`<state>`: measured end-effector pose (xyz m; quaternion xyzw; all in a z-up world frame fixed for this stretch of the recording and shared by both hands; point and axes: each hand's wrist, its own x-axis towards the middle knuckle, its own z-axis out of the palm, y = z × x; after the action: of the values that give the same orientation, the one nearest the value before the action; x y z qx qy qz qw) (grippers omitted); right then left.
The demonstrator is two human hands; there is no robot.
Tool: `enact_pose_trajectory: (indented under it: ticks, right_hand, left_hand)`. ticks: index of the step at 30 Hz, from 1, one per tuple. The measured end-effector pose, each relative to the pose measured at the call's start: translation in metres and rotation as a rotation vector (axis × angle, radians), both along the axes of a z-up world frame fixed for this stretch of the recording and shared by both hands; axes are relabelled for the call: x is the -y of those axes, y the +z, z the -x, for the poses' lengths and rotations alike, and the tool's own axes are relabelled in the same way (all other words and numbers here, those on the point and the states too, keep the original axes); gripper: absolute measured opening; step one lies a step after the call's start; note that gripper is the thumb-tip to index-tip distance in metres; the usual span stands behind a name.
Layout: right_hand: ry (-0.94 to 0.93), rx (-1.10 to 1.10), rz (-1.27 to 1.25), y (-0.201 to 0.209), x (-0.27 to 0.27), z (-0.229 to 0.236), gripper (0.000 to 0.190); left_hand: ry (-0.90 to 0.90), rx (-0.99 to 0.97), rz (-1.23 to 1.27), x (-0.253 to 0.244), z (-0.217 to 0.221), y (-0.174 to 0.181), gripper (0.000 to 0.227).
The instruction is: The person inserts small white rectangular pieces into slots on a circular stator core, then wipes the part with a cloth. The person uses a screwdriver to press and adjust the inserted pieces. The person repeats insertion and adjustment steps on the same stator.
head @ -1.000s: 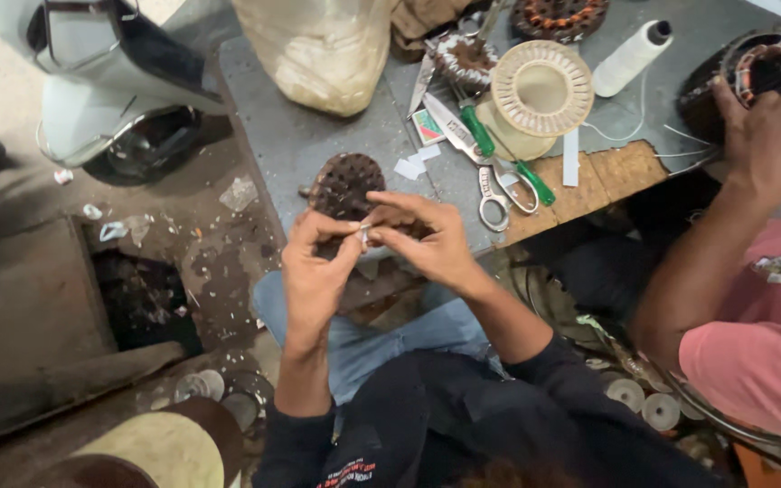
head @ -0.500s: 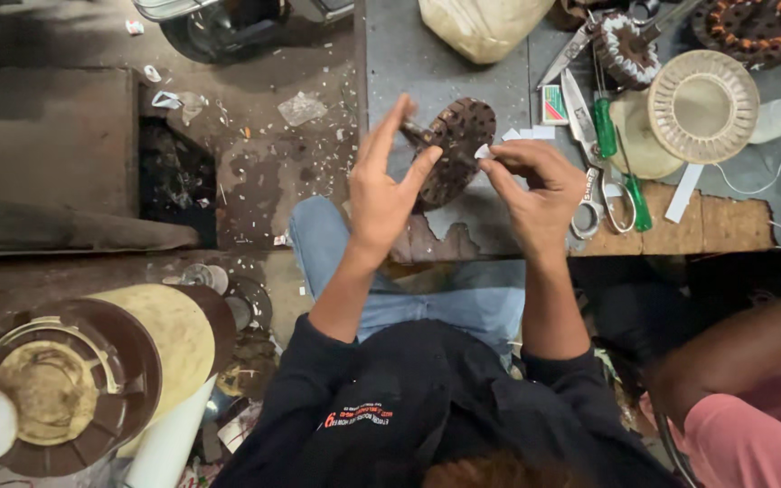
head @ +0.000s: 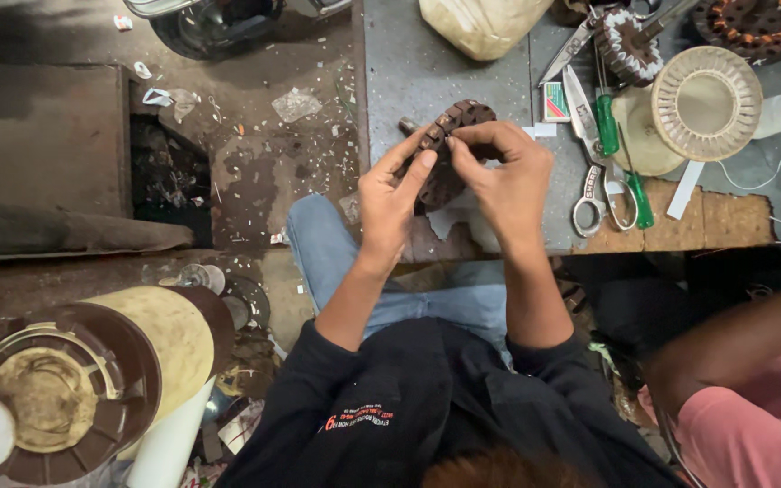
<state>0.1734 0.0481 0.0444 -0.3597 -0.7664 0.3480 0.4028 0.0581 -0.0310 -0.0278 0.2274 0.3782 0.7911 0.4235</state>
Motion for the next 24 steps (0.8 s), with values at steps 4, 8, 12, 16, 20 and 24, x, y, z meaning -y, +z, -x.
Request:
enact_pose_trajectory:
  ticks: [4,8,12,16,20,24]
  right_hand:
    - [0.044,0.124,-0.237,0.008,0.008,-0.004,0.012]
    - [0.007,0.149,-0.334,0.005,0.015,-0.005,0.022]
    - [0.000,-0.042,-0.093,-0.003,0.012,-0.005,0.028]
    - [-0.032,-0.026,-0.224,-0.012,0.010,0.001,0.017]
    - [-0.015,0.006,-0.153,-0.009,0.007,0.001,0.012]
    - [-0.003,-0.012,-0.095,-0.004,0.006,0.000,0.019]
  left_hand:
    - [0.016,-0.014,-0.011,0.000,-0.002,0.000,0.037]
    - [0.009,0.036,-0.025,0.001,-0.003,-0.002,0.036]
    - [0.026,-0.003,-0.023,-0.001,-0.004,-0.006,0.037]
    - [0.038,-0.009,-0.011,-0.003,-0.005,-0.009,0.036]
    - [0.033,-0.008,-0.025,-0.003,-0.004,-0.007,0.037]
    - [0.031,-0.174,-0.019,-0.003,0.004,0.005,0.038]
